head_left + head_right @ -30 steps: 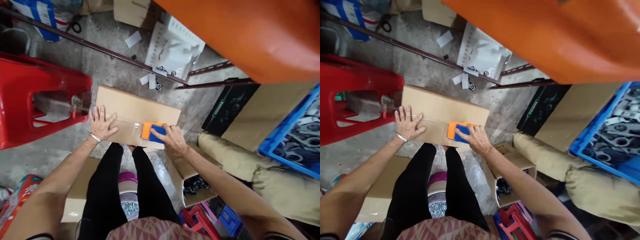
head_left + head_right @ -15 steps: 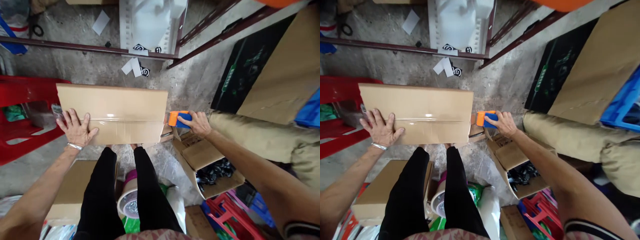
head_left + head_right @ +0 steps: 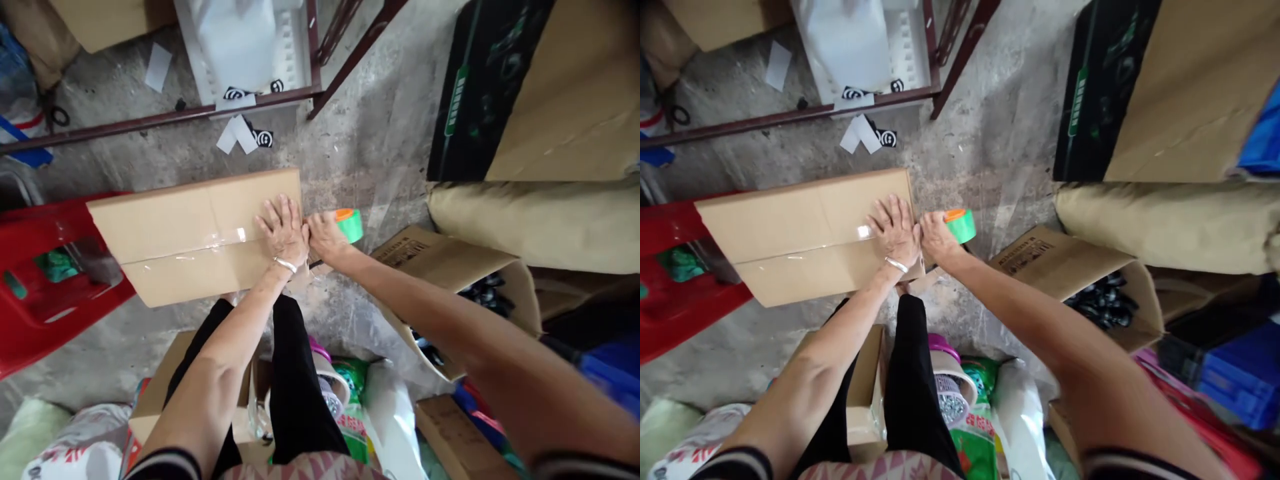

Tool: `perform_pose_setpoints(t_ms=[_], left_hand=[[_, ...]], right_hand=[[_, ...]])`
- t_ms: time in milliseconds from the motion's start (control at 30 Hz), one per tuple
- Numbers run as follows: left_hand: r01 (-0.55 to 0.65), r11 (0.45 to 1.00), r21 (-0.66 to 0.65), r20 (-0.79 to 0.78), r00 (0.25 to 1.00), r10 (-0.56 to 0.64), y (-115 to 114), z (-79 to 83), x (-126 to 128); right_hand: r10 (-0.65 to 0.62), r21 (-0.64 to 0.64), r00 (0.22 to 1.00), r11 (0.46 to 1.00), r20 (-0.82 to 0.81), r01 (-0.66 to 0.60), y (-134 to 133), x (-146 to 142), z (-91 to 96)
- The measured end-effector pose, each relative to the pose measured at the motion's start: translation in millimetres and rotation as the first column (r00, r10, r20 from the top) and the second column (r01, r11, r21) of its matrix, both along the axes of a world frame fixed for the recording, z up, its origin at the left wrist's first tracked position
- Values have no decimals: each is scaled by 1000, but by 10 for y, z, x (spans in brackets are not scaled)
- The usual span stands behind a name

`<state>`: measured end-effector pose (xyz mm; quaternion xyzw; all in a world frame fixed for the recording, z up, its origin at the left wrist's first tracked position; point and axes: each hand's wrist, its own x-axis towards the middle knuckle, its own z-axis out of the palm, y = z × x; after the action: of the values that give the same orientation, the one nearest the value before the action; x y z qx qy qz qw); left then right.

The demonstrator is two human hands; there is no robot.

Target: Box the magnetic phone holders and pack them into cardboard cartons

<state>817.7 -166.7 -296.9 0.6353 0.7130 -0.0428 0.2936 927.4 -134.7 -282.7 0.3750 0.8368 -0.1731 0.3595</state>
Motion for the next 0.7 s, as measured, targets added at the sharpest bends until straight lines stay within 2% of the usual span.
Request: perform_pose_setpoints(t_ms=[67,100,167,267,367,400,467,533,600,633,700], left_hand=[[23,1000,-7,-34,999,-23,3,-36,20],[35,999,-1,-46,998,-35,3,-58,18],[52,998,23,-64,997,-51,8,-94,11],[51,998,40,-74,996,-48,31,-105,4],[49,998,46,-86,995,-45,71,-72,-34],[77,996,53,-90,993,-72,94,-59,-60],[228,972,64,-70,972,-224,173,-38,-120],[468,882,50,-21,884,-467,303,-35,-160],[680,732,-33,-7,733,-681,465,-56,-149],[750,652,-109,-20,654,-756,546,-75,-122],[813,508,-284,-55,516,-855,687,-132,-37]], right_hand=[[-101,-131,995,986,12,102,-113,85,-228],[-186,-145,982,972,24,187,-194,168,-302],[-350,-79,936,933,43,352,-391,395,-330],[-507,18,858,862,81,507,-702,736,-110],[-653,79,752,758,92,648,-971,883,202],[-702,103,709,711,66,695,-1058,881,285],[-785,135,619,611,-22,780,-1244,829,405],[-834,130,537,523,-125,842,-1449,745,470],[-858,101,467,456,-215,884,-1663,656,497],[-866,85,431,424,-252,902,-1767,612,499],[-886,60,349,348,-307,936,-1949,530,491]])
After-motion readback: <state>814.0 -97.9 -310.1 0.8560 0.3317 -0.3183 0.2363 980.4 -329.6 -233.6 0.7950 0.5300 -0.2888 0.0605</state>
